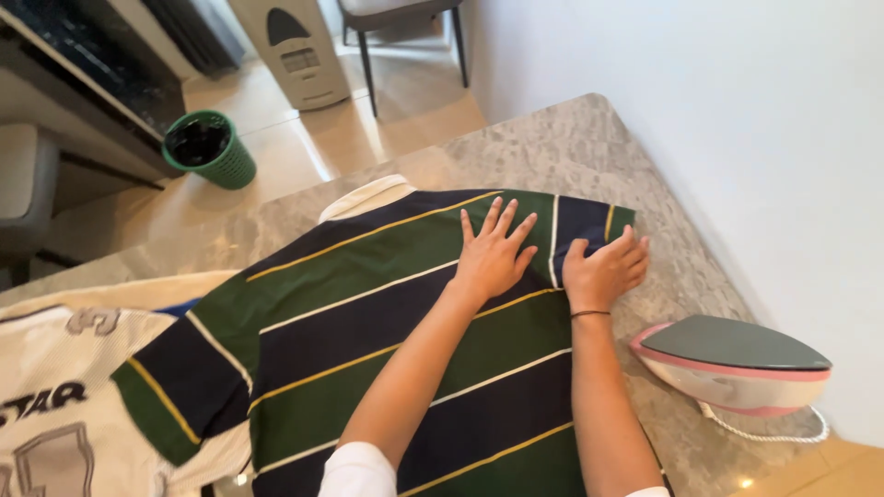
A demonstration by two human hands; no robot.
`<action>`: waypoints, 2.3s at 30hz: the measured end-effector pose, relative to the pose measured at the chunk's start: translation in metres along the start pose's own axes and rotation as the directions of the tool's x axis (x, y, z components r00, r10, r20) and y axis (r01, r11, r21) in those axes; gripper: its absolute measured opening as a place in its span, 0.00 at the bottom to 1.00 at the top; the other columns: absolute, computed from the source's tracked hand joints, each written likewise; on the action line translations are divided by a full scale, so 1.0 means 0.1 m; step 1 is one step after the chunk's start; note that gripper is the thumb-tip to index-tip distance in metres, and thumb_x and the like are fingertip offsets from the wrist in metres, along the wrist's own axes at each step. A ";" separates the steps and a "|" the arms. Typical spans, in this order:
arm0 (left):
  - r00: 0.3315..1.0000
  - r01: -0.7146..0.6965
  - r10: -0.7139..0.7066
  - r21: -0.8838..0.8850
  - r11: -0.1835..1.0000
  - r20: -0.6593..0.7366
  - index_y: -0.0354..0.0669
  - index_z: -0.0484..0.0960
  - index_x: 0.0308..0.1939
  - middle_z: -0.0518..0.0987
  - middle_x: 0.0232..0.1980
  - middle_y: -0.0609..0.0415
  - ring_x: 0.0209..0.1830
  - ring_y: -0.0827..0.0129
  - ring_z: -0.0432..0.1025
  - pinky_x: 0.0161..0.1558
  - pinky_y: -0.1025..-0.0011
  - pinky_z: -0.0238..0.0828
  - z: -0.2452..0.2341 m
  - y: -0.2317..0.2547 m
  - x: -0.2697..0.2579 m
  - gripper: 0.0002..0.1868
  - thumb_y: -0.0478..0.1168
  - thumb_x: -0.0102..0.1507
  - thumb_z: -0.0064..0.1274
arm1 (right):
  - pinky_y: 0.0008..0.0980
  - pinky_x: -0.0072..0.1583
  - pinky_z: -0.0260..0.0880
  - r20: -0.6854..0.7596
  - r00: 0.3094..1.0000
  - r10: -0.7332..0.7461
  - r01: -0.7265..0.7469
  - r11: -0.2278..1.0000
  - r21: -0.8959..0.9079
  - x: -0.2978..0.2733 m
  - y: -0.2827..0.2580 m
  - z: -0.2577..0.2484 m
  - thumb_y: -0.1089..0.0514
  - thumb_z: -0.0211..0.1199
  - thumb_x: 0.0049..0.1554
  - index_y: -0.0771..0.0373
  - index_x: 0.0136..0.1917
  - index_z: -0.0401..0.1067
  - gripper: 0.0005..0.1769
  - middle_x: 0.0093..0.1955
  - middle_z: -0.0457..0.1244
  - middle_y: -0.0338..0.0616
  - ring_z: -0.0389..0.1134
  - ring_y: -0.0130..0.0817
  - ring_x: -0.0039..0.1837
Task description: Smoothing out a polo shirt on a table and ironing it with a steam iron
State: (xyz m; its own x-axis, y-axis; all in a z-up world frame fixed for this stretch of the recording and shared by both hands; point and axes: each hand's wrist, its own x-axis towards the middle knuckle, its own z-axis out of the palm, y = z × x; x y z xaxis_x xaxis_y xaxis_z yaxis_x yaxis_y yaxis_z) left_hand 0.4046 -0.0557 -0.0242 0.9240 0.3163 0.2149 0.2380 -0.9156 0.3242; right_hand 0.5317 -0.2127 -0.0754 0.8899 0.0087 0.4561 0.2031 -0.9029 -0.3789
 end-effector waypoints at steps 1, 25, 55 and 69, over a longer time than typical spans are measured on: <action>1.000 -0.009 0.009 -0.003 1.000 0.002 0.64 0.71 0.82 0.65 0.86 0.45 0.91 0.45 0.52 0.76 0.13 0.38 -0.03 0.02 0.05 0.32 0.61 0.75 0.45 | 0.70 0.71 0.63 -0.005 1.000 0.007 -0.007 1.000 -0.004 0.03 0.04 0.03 0.44 0.68 0.51 0.57 0.81 0.63 0.47 0.78 0.57 0.61 0.59 0.66 0.78; 0.964 0.088 -0.092 0.027 0.996 0.251 0.71 0.60 0.87 0.53 0.92 0.53 0.94 0.50 0.39 0.79 0.15 0.24 -0.40 0.18 0.12 0.48 0.79 0.67 0.43 | 0.24 0.46 0.67 0.272 0.962 0.013 -0.220 0.627 0.748 0.40 -0.45 -1.04 0.64 0.74 0.54 0.55 0.74 0.71 0.35 0.42 0.66 0.42 0.68 0.31 0.45; 0.972 0.091 -0.102 0.059 0.994 0.214 0.65 0.58 0.88 0.54 0.92 0.51 0.94 0.53 0.42 0.81 0.16 0.23 -0.34 0.14 0.10 0.55 0.78 0.61 0.50 | 0.85 0.81 0.30 0.509 0.798 -0.322 0.335 0.940 0.070 0.29 -0.40 -0.24 0.34 0.51 0.67 0.38 0.89 0.59 0.39 0.93 0.50 0.47 0.43 0.63 0.92; 0.972 0.126 -0.128 0.023 0.992 0.197 0.65 0.61 0.87 0.53 0.92 0.49 0.94 0.53 0.41 0.82 0.19 0.21 -0.30 0.15 0.12 0.50 0.75 0.64 0.47 | 0.68 0.51 0.63 0.003 0.999 -0.050 0.050 0.984 -0.168 0.55 0.19 0.35 0.22 0.72 0.56 0.57 0.63 0.72 0.42 0.46 0.71 0.53 0.75 0.62 0.51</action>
State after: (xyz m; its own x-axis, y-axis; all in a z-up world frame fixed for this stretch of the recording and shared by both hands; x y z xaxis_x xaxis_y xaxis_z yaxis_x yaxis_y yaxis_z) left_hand 0.4107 -0.0582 0.0110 0.9267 0.3754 -0.0138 0.3590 -0.8741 0.3272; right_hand 0.5987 -0.2141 -0.0862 0.8799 0.0549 0.4719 0.1753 -0.9608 -0.2150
